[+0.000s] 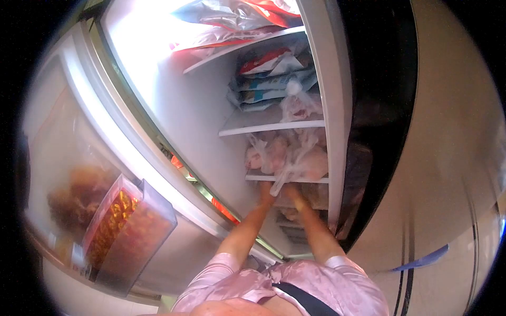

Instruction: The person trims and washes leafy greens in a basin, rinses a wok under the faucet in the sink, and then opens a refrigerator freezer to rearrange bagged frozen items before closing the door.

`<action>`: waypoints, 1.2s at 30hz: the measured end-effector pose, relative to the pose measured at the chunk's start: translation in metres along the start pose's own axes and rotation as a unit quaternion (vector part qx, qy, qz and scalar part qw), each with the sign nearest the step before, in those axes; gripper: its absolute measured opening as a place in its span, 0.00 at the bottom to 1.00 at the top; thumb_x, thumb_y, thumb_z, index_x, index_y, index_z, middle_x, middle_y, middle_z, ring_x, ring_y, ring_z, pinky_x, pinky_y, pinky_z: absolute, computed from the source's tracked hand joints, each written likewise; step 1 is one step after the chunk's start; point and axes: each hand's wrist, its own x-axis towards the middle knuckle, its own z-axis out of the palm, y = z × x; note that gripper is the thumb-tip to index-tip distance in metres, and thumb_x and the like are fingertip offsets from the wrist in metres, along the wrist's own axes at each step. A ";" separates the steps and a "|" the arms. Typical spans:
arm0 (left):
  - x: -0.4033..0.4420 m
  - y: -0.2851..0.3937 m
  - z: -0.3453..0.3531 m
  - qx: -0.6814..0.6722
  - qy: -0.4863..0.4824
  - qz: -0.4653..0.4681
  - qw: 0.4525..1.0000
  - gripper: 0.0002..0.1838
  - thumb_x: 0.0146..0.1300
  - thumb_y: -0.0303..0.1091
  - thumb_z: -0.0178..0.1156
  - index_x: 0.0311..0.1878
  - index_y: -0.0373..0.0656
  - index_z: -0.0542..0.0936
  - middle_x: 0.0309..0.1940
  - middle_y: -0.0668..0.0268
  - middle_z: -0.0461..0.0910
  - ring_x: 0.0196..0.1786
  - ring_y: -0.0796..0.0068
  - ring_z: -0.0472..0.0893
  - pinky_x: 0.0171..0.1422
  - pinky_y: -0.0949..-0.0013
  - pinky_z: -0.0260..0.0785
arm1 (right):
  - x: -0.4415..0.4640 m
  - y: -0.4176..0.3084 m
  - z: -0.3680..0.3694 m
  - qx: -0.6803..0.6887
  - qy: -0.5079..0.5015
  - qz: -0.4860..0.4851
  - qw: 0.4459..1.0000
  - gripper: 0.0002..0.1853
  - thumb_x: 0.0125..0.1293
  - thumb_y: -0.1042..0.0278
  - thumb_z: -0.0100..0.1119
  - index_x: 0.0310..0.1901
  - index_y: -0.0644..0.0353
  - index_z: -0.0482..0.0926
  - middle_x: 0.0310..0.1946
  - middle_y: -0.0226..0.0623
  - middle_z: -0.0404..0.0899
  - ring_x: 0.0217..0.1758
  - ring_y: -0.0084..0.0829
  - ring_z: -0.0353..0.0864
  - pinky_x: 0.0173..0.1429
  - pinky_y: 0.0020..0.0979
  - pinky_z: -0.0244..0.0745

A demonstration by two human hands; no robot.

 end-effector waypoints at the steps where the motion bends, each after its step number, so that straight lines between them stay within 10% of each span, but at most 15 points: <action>1: -0.002 -0.007 0.007 0.025 0.002 0.006 1.000 0.15 0.49 0.39 0.62 0.38 0.41 0.79 0.33 0.50 0.79 0.38 0.52 0.79 0.43 0.57 0.70 | 0.000 0.001 -0.002 0.015 0.007 0.008 1.000 0.17 0.57 0.64 0.54 0.47 0.60 0.76 0.50 0.49 0.74 0.54 0.47 0.70 0.58 0.42 0.63; 16: -0.025 -0.041 0.025 0.158 -0.125 -0.118 0.972 0.15 0.55 0.45 0.57 0.42 0.48 0.80 0.37 0.54 0.80 0.40 0.51 0.79 0.43 0.54 0.71 | 0.001 0.033 -0.001 0.181 0.087 0.170 0.965 0.16 0.58 0.67 0.54 0.48 0.62 0.74 0.48 0.48 0.72 0.54 0.46 0.68 0.58 0.43 0.62; 21: -0.055 -0.114 0.061 0.029 0.003 -0.206 0.978 0.30 0.51 0.36 0.60 0.57 0.33 0.67 0.53 0.42 0.71 0.53 0.47 0.73 0.56 0.57 0.66 | -0.022 0.017 0.006 0.049 0.054 0.039 0.997 0.15 0.59 0.69 0.54 0.48 0.62 0.73 0.48 0.47 0.72 0.54 0.46 0.67 0.58 0.43 0.61; 26: -0.058 -0.041 0.013 -0.045 0.029 -0.397 0.916 0.37 0.47 0.30 0.62 0.61 0.27 0.59 0.54 0.40 0.67 0.55 0.47 0.71 0.60 0.59 0.63 | -0.070 -0.020 0.022 -0.171 0.032 -0.238 0.956 0.22 0.47 0.69 0.59 0.47 0.61 0.74 0.46 0.51 0.67 0.50 0.53 0.65 0.54 0.48 0.59; 30: -0.116 -0.020 0.011 -0.118 0.134 -0.376 0.909 0.36 0.47 0.30 0.63 0.61 0.30 0.61 0.53 0.45 0.68 0.50 0.55 0.74 0.58 0.62 0.64 | -0.092 -0.016 0.031 -0.221 -0.017 -0.242 0.945 0.19 0.47 0.69 0.58 0.44 0.60 0.73 0.45 0.51 0.67 0.49 0.55 0.64 0.52 0.49 0.58; 36: -0.180 0.052 -0.043 -0.312 -0.056 -0.425 0.848 0.16 0.62 0.38 0.55 0.50 0.41 0.73 0.38 0.68 0.79 0.44 0.80 0.77 0.45 0.74 0.67 | -0.047 0.010 0.043 -0.333 -0.068 -0.214 0.916 0.20 0.48 0.65 0.60 0.45 0.60 0.72 0.46 0.50 0.68 0.51 0.52 0.66 0.54 0.50 0.58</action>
